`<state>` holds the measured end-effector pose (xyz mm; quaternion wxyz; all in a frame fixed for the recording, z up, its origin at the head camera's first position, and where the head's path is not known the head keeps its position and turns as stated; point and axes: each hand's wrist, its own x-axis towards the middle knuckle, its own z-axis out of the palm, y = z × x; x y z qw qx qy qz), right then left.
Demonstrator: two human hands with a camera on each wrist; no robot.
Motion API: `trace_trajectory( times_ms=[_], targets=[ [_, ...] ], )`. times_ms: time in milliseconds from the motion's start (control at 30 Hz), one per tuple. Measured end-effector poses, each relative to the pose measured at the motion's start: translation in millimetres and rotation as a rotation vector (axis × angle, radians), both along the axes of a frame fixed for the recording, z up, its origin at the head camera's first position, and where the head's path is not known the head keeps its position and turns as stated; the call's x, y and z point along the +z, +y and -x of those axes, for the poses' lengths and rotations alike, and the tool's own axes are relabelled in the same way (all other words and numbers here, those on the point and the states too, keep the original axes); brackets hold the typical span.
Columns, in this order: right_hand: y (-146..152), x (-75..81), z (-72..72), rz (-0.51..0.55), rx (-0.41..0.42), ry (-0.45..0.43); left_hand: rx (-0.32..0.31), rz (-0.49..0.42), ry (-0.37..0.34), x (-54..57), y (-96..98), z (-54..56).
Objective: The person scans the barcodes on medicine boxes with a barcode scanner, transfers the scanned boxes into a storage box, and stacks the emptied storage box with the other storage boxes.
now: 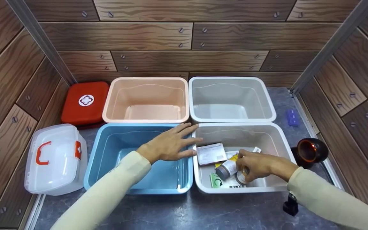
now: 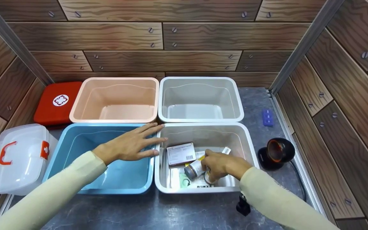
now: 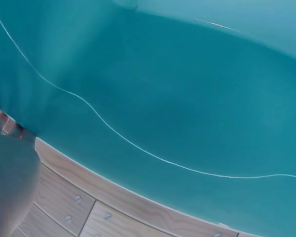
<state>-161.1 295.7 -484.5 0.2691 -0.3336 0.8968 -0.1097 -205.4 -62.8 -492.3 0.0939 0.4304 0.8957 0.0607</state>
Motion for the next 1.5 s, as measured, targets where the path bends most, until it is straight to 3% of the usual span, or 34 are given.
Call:
trace_trajectory(
  times_ms=[267,567,700,867,1000,1267,1367,1500],
  targets=[
    [14.8,13.5,2.8,0.111,0.044,0.099,-0.006,-0.014,0.001,-1.8,0.1,0.1],
    [43.1,49.0,0.1,0.28,-0.07,0.146,-0.014,-0.026,0.006,-1.9,-2.2,0.4],
    [53.2,56.7,-1.5,0.338,-0.195,0.141,-0.015,-0.032,0.002,-0.9,-3.0,0.4],
    [58.4,56.7,-0.9,0.382,-0.459,0.126,-0.015,-0.043,-0.005,-1.6,-3.7,0.5],
    [59.6,52.0,-0.3,0.438,-0.618,-0.014,-0.022,-0.051,-0.009,-1.7,-2.6,0.6],
    [54.9,32.7,2.1,0.699,-0.889,-0.49,-0.015,-0.027,-0.01,0.0,-1.2,0.1],
    [53.7,27.6,1.5,0.772,-0.918,-0.646,-0.014,-0.029,-0.015,0.5,-1.4,0.0],
    [51.7,25.2,-0.9,0.804,-0.863,-0.775,-0.02,-0.029,-0.003,-0.2,-2.1,0.4]
  ],
)
